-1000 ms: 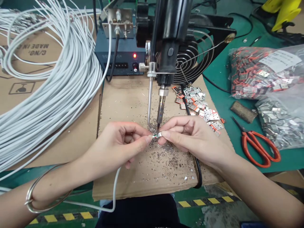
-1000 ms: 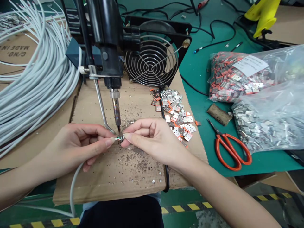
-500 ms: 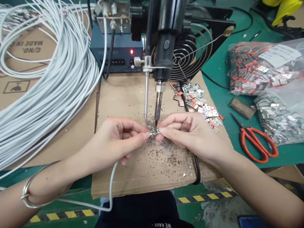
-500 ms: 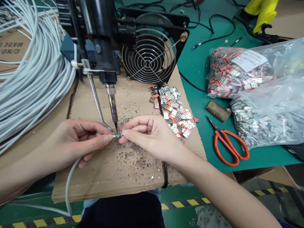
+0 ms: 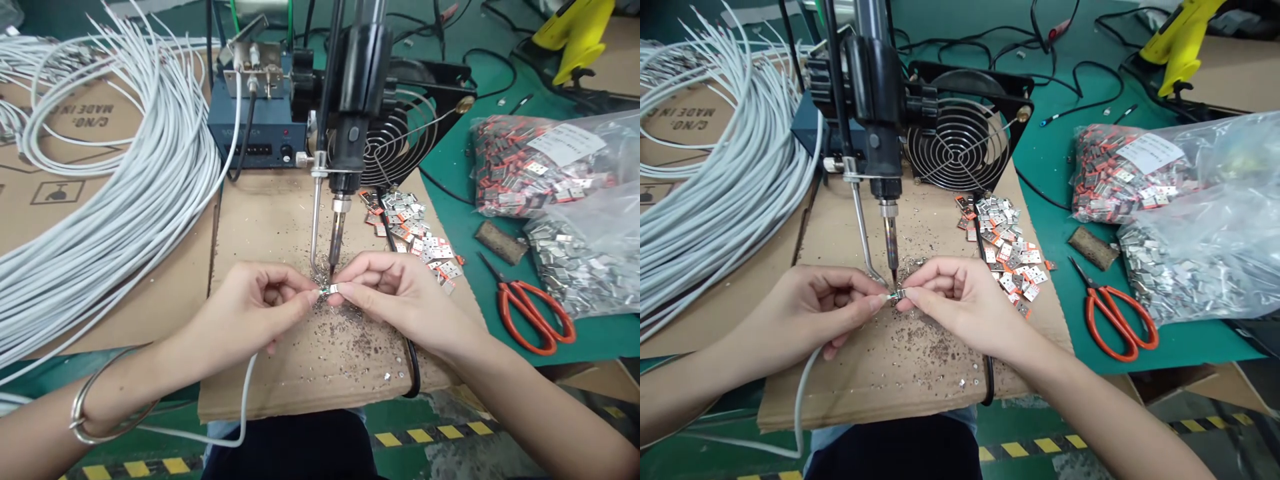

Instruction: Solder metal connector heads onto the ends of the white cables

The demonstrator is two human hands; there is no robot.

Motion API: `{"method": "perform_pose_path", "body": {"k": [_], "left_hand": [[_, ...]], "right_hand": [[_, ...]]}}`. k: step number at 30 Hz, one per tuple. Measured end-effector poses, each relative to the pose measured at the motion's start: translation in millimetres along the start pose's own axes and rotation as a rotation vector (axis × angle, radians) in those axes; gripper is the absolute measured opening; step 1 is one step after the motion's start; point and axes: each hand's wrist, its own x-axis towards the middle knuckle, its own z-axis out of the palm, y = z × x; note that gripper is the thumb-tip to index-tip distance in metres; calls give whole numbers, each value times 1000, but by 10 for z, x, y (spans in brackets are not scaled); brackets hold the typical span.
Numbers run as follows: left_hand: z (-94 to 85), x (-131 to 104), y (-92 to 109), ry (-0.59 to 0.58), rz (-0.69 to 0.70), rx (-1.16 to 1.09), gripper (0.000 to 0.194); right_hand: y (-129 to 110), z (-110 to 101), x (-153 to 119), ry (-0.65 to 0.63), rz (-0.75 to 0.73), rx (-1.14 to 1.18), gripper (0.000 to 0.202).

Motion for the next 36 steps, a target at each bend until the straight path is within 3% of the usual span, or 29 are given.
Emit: {"method": "perform_pose_path", "body": {"k": [15, 23, 30, 36], "left_hand": [[23, -38, 0, 18, 23, -64, 10], [33, -17, -6, 36, -6, 3, 12], [41, -141, -85, 4, 136, 177, 14], [158, -361, -117, -53, 199, 234, 11]], "right_hand": [[34, -37, 32, -51, -104, 1, 8], [31, 2, 25, 7, -72, -60, 10], [25, -20, -93, -75, -67, -111, 9], [38, -56, -333, -213, -49, -68, 9]]}}
